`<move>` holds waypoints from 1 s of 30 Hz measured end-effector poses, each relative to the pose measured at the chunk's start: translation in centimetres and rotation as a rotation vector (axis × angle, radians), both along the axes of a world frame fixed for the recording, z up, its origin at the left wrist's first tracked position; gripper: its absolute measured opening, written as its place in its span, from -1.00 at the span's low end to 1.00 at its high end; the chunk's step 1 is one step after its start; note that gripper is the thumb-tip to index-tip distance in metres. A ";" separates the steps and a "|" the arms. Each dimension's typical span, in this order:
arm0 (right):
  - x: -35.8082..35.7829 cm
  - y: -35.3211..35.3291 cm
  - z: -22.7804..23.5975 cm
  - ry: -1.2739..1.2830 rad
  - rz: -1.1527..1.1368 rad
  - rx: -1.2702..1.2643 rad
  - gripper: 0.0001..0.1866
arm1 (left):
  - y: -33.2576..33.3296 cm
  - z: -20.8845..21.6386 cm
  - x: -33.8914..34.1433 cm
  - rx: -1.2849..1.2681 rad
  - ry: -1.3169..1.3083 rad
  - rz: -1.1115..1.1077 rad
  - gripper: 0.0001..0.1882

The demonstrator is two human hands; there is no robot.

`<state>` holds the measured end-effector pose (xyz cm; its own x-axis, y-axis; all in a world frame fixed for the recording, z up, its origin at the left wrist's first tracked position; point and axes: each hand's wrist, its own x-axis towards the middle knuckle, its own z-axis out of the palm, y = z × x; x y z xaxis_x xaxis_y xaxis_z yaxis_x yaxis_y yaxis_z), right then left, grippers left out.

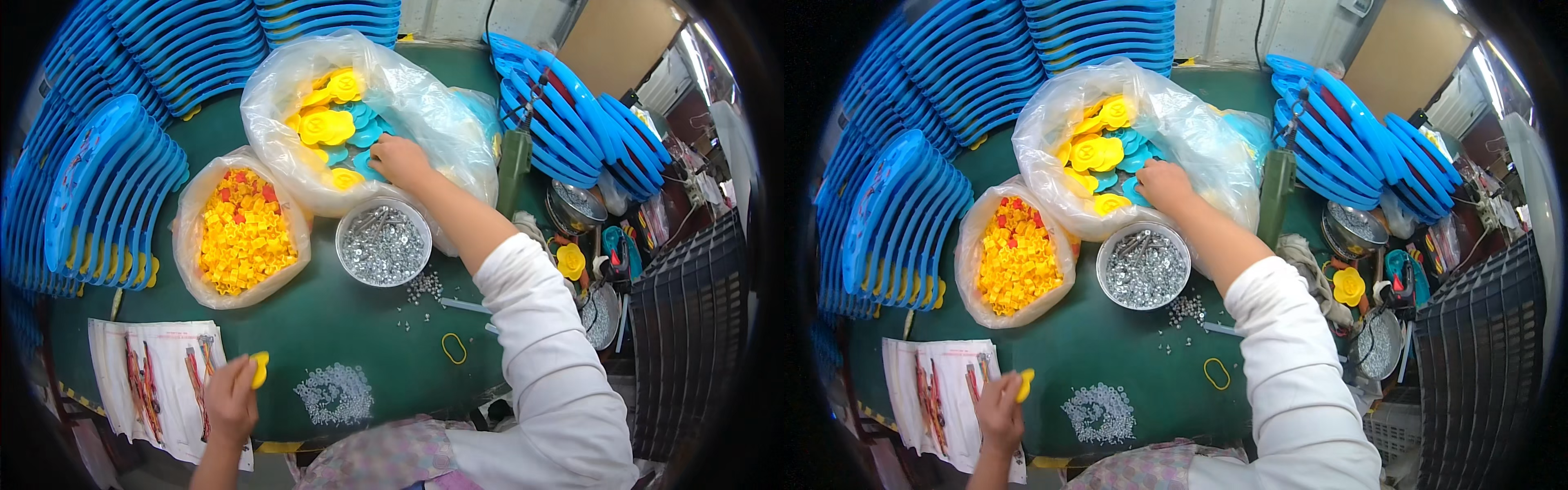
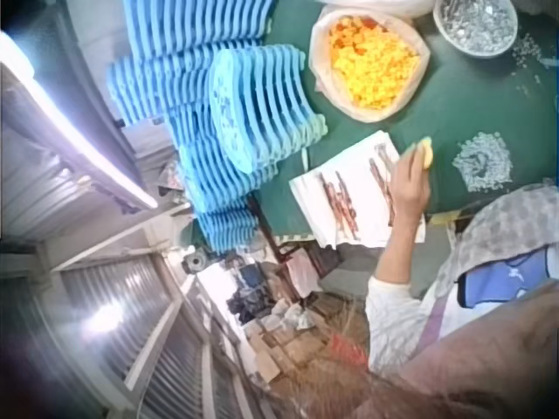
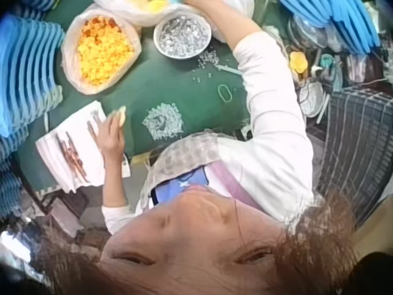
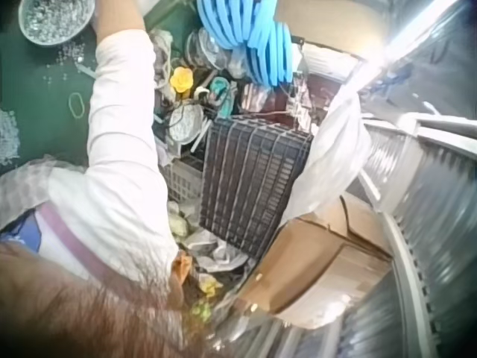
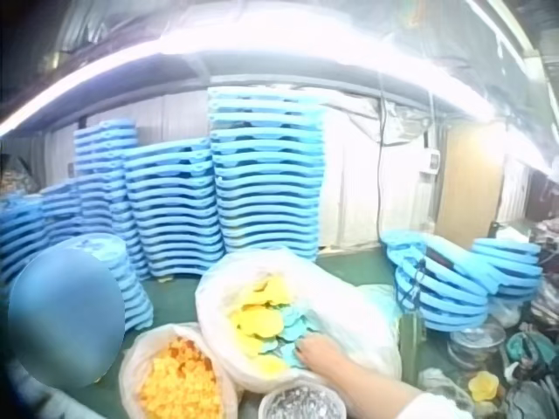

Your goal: The person assembles small electronic components on a blue plastic tray, using a soldering iron to join wires to star-shaped pieces. They repeatedly pick up components, position them, solder connections, and place finished units aside.

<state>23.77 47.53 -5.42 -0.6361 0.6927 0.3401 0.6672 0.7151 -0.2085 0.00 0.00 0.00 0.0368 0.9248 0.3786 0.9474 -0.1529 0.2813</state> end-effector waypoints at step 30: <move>34.3 2.2 14.2 0.393 -0.963 0.728 -0.41 | -2.7 0.8 9.4 -0.070 -0.018 -0.061 -0.66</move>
